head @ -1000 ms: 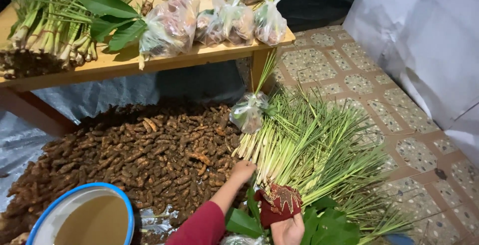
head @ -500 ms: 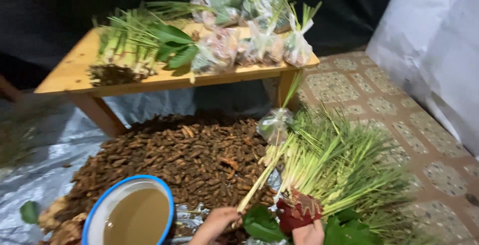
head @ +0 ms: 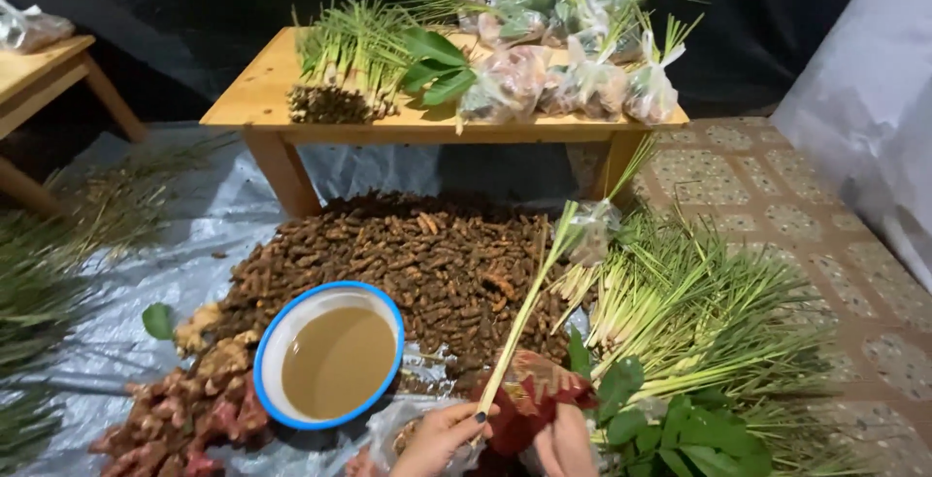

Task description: Sorting, trimming, and bagging ginger or turmeric roots into small plastic bags while sitting on the floor.

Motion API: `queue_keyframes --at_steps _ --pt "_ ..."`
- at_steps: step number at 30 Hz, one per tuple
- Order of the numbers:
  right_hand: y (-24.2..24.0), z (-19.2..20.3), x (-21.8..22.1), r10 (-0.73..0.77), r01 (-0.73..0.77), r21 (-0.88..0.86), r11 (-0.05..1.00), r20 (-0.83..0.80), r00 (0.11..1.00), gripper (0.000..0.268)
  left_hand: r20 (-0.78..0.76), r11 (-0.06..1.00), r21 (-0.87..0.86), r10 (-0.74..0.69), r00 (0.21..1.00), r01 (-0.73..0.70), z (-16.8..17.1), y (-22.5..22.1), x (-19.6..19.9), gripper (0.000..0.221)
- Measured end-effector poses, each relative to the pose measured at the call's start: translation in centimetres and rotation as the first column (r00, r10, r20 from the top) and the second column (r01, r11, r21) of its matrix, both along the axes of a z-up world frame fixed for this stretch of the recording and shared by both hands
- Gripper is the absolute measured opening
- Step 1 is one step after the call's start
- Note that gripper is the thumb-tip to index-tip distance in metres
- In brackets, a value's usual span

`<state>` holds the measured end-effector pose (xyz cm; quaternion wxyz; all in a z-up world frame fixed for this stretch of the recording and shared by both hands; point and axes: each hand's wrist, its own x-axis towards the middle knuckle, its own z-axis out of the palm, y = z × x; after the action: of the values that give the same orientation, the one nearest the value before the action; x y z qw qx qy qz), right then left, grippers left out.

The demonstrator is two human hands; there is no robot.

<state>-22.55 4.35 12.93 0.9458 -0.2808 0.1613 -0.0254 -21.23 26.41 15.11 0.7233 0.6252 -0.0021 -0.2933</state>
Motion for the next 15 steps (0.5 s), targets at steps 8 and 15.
queue_keyframes --at_steps 8,15 --pt "4.1 -1.2 -0.6 -0.048 0.030 -0.166 0.986 -0.104 0.993 0.019 0.288 0.867 0.449 0.086 0.954 -0.214 0.9 0.3 -4.1 0.030" --pt "6.0 -1.4 -1.1 -0.101 0.087 -0.183 0.979 -0.072 0.992 0.024 0.395 0.827 0.529 -0.043 0.918 -0.189 -1.2 1.7 -5.8 0.034"
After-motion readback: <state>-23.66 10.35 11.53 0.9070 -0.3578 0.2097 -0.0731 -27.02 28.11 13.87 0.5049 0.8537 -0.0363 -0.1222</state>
